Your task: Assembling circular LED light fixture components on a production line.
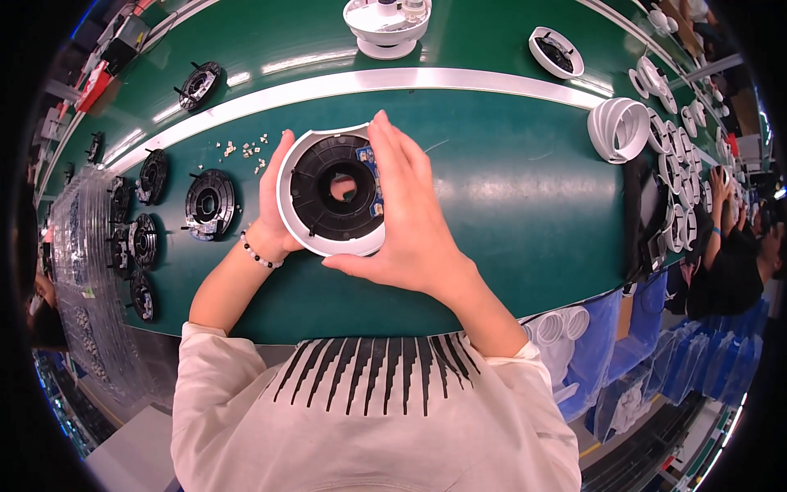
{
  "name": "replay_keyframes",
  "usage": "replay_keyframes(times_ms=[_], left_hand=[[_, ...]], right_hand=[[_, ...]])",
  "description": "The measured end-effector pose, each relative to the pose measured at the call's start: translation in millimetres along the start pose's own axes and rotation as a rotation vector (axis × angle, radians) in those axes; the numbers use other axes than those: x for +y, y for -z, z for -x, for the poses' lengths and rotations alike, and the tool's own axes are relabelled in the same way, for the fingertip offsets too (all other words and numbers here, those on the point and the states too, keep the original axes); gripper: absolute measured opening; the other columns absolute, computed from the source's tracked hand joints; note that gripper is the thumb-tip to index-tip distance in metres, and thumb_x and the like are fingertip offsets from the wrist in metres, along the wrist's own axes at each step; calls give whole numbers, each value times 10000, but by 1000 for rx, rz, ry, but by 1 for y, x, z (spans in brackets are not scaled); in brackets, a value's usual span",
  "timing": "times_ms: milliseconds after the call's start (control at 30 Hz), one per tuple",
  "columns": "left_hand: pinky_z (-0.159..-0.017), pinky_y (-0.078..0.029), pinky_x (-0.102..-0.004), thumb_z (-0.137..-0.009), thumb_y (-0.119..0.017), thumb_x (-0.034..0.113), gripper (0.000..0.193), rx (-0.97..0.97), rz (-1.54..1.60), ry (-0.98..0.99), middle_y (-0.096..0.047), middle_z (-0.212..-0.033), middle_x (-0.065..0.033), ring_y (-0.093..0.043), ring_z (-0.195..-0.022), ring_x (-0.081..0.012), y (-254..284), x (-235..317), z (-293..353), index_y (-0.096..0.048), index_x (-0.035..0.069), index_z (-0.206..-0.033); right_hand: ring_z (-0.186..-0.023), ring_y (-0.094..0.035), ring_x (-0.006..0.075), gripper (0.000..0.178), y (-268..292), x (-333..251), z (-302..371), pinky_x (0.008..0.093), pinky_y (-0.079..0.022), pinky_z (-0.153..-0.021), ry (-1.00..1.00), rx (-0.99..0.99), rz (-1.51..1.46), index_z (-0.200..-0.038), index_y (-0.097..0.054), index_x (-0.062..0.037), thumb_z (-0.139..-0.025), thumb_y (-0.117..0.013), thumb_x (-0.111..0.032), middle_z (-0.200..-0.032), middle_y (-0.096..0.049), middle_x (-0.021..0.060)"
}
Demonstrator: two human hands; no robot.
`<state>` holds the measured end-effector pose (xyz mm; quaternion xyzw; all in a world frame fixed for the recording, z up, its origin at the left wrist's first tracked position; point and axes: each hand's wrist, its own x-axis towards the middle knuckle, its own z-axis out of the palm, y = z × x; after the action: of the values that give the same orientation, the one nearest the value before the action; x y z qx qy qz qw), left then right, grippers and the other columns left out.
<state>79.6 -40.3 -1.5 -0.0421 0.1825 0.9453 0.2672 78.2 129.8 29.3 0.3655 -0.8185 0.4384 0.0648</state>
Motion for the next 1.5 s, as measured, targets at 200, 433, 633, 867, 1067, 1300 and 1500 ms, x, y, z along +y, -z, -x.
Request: replay_keyframes(times_ms=[200,433,633,867,1067,1300,1500], left_hand=[[-871,-434,-385,-849,-277,537,624,-48,-56,-2,-504,-1121,-150,-514,-1009,-246,4,0,4,-449,27,-1164],[-828,-466,-369,-788,-420,312,463,5,-77,-131,-547,-1043,-163,-555,-934,-254,-1,-4,7,-472,-19,-1108],[-839,-455,-372,-773,-433,391,507,107,-107,-150,-544,-1057,-147,-545,-955,-244,-7,-8,-3,-478,8,-1102],[-925,-396,-382,-851,-376,336,426,305,-345,-112,-538,-1102,-139,-513,-1033,-253,7,48,-47,-484,8,-1101],[-862,-444,-420,-884,-320,307,387,405,-509,-259,-538,-1080,-145,-539,-987,-248,29,140,-91,-477,16,-1084],[-857,-420,-430,-891,-416,320,392,466,-437,-407,-535,-1060,-121,-529,-963,-247,84,161,-171,-432,7,-1127],[-762,-458,-282,-771,-598,239,317,800,-1478,-741,-611,-979,-119,-590,-880,-189,96,185,-158,-589,19,-999]], right_hand=[[-1182,-308,326,1167,8,2,-6,402,-295,-960,-16,-103,4,-1315,-182,27,-410,-830,-324,-1304,-300,181],[-1185,-309,323,1180,-16,7,3,399,-289,-965,-41,94,-30,-1309,-187,29,-410,-829,-385,-1317,-277,185],[-1218,-254,342,1196,-4,15,0,419,-252,-987,-55,44,-33,-1321,-140,25,-436,-818,-404,-1350,-217,192],[-1241,-224,356,897,63,65,-6,437,-217,-1009,-18,113,93,-1262,-324,-29,-573,-759,-405,-1330,-289,179],[-873,-534,280,294,182,170,8,365,-404,-785,-321,900,720,-861,-613,-23,-677,-670,-246,-881,-597,128],[-724,-614,283,416,232,227,32,349,-464,-699,-794,793,856,-732,-663,-25,-689,-634,-438,-738,-632,150],[-699,-593,304,333,234,226,25,373,-451,-662,-650,807,1029,-741,-649,-34,-715,-623,-365,-715,-619,138]])
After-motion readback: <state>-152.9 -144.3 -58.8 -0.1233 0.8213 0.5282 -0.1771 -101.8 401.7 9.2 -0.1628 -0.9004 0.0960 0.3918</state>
